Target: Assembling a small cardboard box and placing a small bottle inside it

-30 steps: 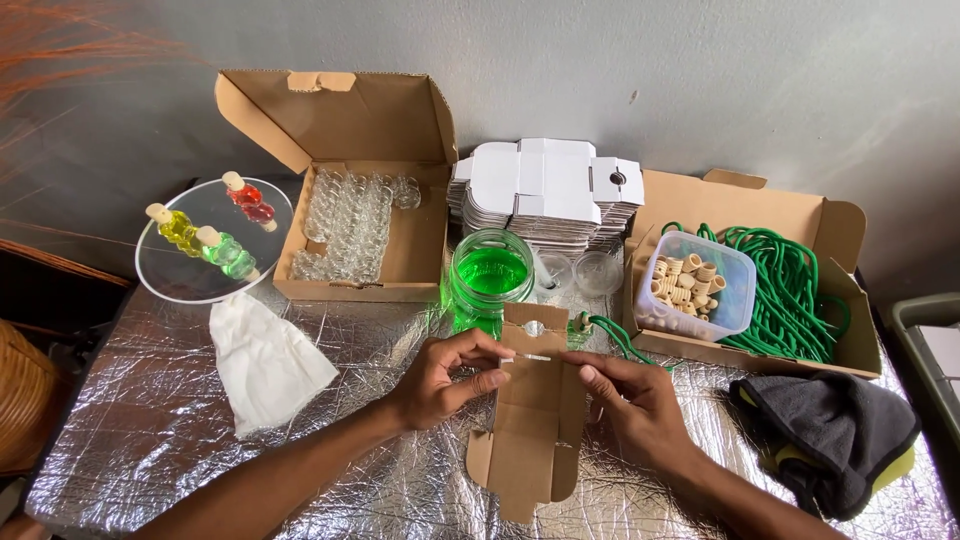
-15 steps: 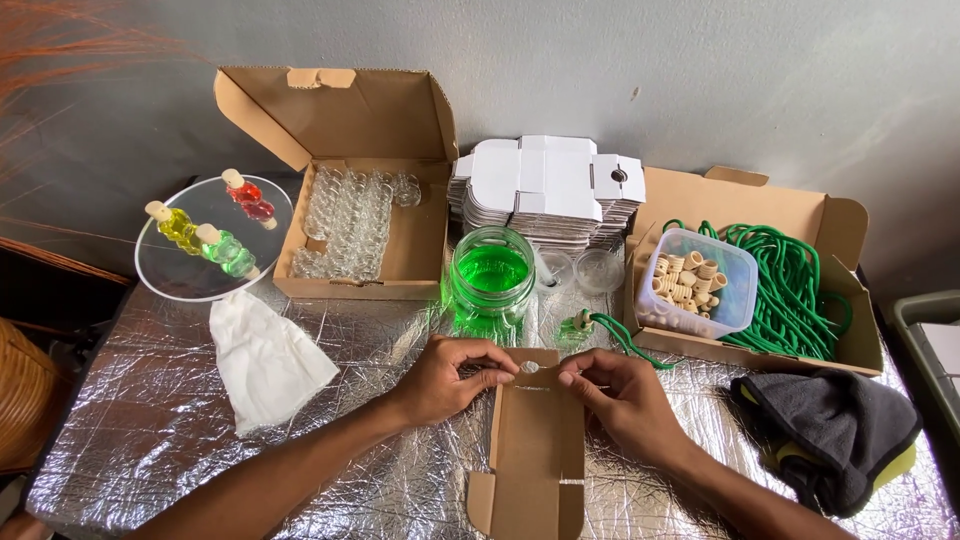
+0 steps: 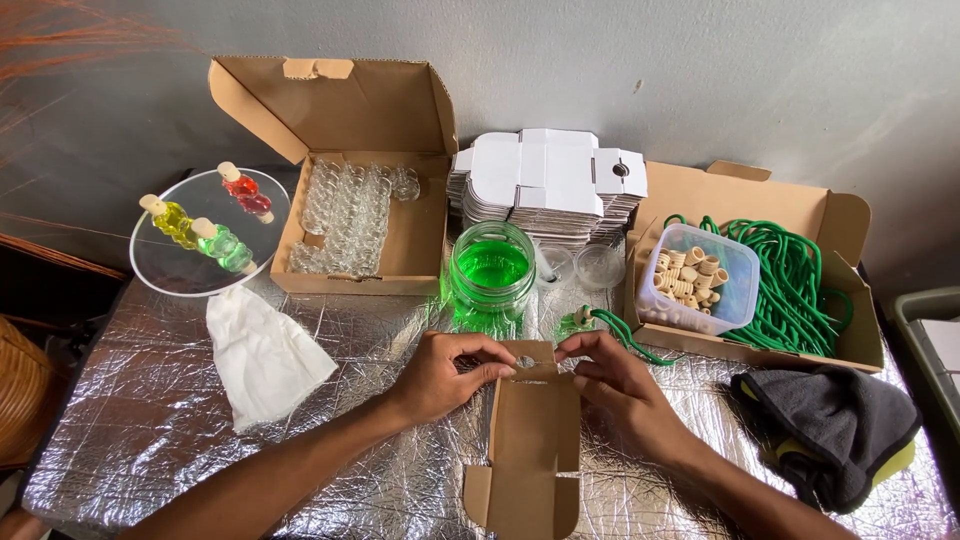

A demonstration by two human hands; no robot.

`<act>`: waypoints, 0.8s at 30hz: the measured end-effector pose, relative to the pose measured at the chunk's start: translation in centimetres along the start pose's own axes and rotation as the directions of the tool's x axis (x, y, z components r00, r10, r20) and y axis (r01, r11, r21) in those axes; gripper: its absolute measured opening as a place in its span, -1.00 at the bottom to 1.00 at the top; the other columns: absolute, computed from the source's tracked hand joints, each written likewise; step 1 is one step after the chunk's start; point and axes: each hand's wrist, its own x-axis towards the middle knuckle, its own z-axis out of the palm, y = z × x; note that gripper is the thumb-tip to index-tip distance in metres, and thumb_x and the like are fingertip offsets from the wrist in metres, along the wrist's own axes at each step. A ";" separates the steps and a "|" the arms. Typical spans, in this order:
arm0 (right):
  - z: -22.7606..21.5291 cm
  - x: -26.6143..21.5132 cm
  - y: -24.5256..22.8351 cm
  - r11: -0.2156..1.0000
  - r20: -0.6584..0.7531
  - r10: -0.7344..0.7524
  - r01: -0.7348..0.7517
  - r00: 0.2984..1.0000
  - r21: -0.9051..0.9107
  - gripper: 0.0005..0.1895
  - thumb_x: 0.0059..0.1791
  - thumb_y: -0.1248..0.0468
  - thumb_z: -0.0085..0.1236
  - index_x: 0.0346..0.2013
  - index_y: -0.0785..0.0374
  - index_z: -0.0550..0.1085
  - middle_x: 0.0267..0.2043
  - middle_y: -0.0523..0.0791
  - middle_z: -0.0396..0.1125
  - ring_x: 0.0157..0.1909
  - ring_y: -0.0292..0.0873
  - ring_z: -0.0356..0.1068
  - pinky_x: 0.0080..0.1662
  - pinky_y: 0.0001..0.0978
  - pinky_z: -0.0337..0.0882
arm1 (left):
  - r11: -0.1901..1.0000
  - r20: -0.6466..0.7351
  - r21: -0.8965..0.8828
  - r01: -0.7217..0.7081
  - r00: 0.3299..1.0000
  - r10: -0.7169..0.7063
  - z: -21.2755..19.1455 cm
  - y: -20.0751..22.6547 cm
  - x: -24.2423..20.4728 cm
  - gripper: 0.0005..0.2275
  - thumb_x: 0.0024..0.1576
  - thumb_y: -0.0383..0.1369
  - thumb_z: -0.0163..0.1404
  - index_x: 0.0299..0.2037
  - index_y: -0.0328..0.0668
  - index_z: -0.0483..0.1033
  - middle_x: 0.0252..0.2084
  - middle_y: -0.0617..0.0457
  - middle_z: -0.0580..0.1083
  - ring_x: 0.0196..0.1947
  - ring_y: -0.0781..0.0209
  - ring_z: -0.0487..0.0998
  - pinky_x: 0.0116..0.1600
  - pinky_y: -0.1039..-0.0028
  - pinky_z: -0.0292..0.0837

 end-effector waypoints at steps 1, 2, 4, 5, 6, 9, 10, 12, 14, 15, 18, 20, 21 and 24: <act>0.0 -0.1 -0.2 1.000 -0.001 0.000 0.000 1.000 0.001 -0.70 -0.02 0.54 -0.05 -0.03 0.27 0.44 0.04 -0.03 0.42 -0.15 -0.14 0.34 -0.23 -0.36 0.23 | 1.000 0.002 0.000 0.000 1.000 0.000 0.0 -0.1 0.0 -0.89 0.11 -0.34 0.21 -0.20 -0.10 0.67 -0.25 0.04 0.68 -0.40 0.29 0.70 -0.35 0.58 0.65; 0.0 -0.2 -0.4 0.999 0.016 0.001 0.000 1.000 -0.043 -0.73 0.00 0.46 0.01 -0.01 0.26 0.44 0.05 -0.05 0.41 -0.17 -0.16 0.35 -0.23 -0.36 0.27 | 0.998 -0.015 -0.047 0.037 0.999 -0.038 0.1 -0.1 0.0 -0.89 0.09 -0.37 0.22 -0.21 -0.12 0.68 -0.24 0.02 0.69 -0.33 0.25 0.72 -0.25 0.54 0.68; -0.1 -0.2 -0.3 0.996 0.032 0.005 -0.002 0.999 -0.087 -0.75 0.02 0.38 0.07 0.01 0.25 0.43 0.06 -0.07 0.40 -0.19 -0.17 0.35 -0.22 -0.36 0.31 | 0.992 -0.029 -0.097 0.074 0.997 -0.077 0.2 -0.5 -0.2 -0.89 0.08 -0.39 0.23 -0.22 -0.14 0.68 -0.23 0.00 0.69 -0.27 0.21 0.74 -0.15 0.49 0.72; -0.3 -0.2 -0.1 0.997 0.089 0.021 -0.015 0.996 -0.072 -0.72 0.02 0.36 0.09 0.03 0.25 0.40 0.03 -0.04 0.42 -0.19 -0.16 0.38 -0.23 -0.35 0.36 | 0.996 -0.017 -0.064 0.059 0.998 -0.060 0.3 -0.8 -0.5 -0.89 0.11 -0.37 0.21 -0.19 -0.09 0.68 -0.20 0.00 0.69 -0.33 0.24 0.74 -0.25 0.56 0.71; -0.4 -0.1 0.0 0.998 0.145 0.033 -0.025 0.989 -0.058 -0.69 0.02 0.34 0.11 0.06 0.26 0.37 0.00 -0.01 0.43 -0.20 -0.14 0.41 -0.24 -0.34 0.41 | 0.999 -0.004 -0.029 0.040 0.999 -0.040 0.3 -1.1 -0.6 -0.89 0.14 -0.35 0.19 -0.16 -0.05 0.68 -0.18 0.00 0.70 -0.38 0.27 0.74 -0.35 0.62 0.69; -0.6 0.4 1.7 0.989 0.138 0.109 -0.094 0.984 -0.111 -0.74 0.02 0.37 0.16 -0.01 0.28 0.39 -0.23 -0.02 0.45 -0.25 -0.15 0.45 -0.26 -0.31 0.54 | 0.998 0.063 -0.038 -0.051 0.997 0.054 0.5 -0.1 -0.7 -0.90 0.14 -0.41 0.19 -0.17 -0.09 0.70 -0.32 0.07 0.69 -0.74 0.51 0.33 -0.69 0.68 0.15; -0.4 0.4 1.4 0.989 0.140 0.111 -0.096 0.984 -0.111 -0.74 0.02 0.37 0.16 -0.01 0.28 0.39 -0.23 -0.02 0.45 -0.25 -0.15 0.45 -0.26 -0.31 0.54 | 0.998 0.062 -0.039 -0.049 0.997 0.052 0.5 -0.1 -0.7 -0.90 0.14 -0.41 0.19 -0.17 -0.09 0.70 -0.32 0.07 0.69 -0.74 0.51 0.33 -0.69 0.68 0.15; 0.0 0.4 0.8 0.975 0.142 0.124 -0.094 0.982 -0.201 -0.81 -0.01 0.37 0.19 -0.11 0.35 0.50 -0.19 -0.02 0.51 -0.24 -0.12 0.50 -0.28 -0.32 0.60 | 0.980 0.050 -0.003 -0.197 0.979 0.197 0.4 -0.1 -0.7 -0.83 0.08 -0.55 0.22 -0.19 -0.06 0.67 -0.25 0.09 0.68 -0.42 0.35 0.67 -0.39 0.61 0.55; 0.2 0.3 1.1 0.976 0.119 0.087 -0.061 0.989 -0.209 -0.82 -0.03 0.39 0.21 -0.14 0.38 0.55 -0.25 -0.03 0.50 -0.31 -0.14 0.51 -0.30 -0.34 0.64 | 0.983 0.089 -0.011 -0.183 0.979 0.184 0.5 -0.6 -0.9 -0.87 0.12 -0.54 0.18 -0.18 -0.12 0.56 -0.28 0.04 0.63 -0.39 0.26 0.69 -0.34 0.57 0.65; 0.2 0.3 1.2 0.976 0.096 0.048 -0.026 0.994 -0.216 -0.83 -0.05 0.41 0.23 -0.17 0.41 0.60 -0.31 -0.04 0.50 -0.37 -0.17 0.52 -0.32 -0.36 0.67 | 0.985 0.130 -0.017 -0.172 0.976 0.172 0.5 -0.8 -1.1 -0.87 0.17 -0.52 0.14 -0.18 -0.19 0.45 -0.32 -0.01 0.59 -0.36 0.17 0.70 -0.28 0.52 0.75; 0.8 -0.1 0.1 0.951 0.052 -0.037 0.051 0.998 -0.304 -0.82 -0.07 0.42 0.23 -0.21 0.39 0.69 -0.25 -0.03 0.54 -0.31 -0.16 0.58 -0.29 -0.40 0.76 | 0.984 0.135 -0.003 -0.177 0.975 0.176 0.7 -0.9 -1.0 -0.67 0.11 -0.54 0.20 -0.03 -0.21 0.30 -0.15 -0.08 0.66 -0.27 0.12 0.77 -0.39 0.53 0.71; 0.5 -0.2 0.0 0.917 0.061 -0.101 0.116 0.993 -0.380 -0.79 -0.08 0.44 0.22 -0.18 0.32 0.69 -0.22 -0.05 0.55 -0.33 -0.19 0.58 -0.36 -0.46 0.75 | 0.966 0.131 0.002 -0.258 0.958 0.255 0.6 -1.0 -0.8 -0.73 0.11 -0.53 0.21 -0.03 -0.17 0.45 -0.20 -0.04 0.66 -0.31 0.18 0.72 -0.35 0.52 0.68; 0.4 -0.2 0.0 0.874 0.075 -0.161 0.177 0.984 -0.453 -0.75 -0.08 0.47 0.20 -0.15 0.26 0.69 -0.19 -0.07 0.56 -0.34 -0.21 0.58 -0.43 -0.53 0.75 | 0.942 0.127 0.006 -0.335 0.935 0.332 0.6 -1.1 -0.8 -0.77 0.11 -0.53 0.22 -0.04 -0.14 0.59 -0.25 0.01 0.66 -0.35 0.25 0.66 -0.31 0.52 0.65; -0.2 0.0 0.7 0.681 0.195 -0.371 0.409 0.908 -0.607 -0.68 -0.17 0.51 0.21 -0.18 0.21 0.68 -0.24 -0.11 0.60 -0.34 -0.27 0.59 -0.34 -0.59 0.69 | 0.931 0.132 -0.099 -0.350 0.923 0.361 0.6 -2.1 -0.6 -0.71 0.11 -0.70 0.10 -0.06 -0.12 0.62 -0.09 -0.06 0.63 -0.21 0.16 0.74 -0.13 0.47 0.76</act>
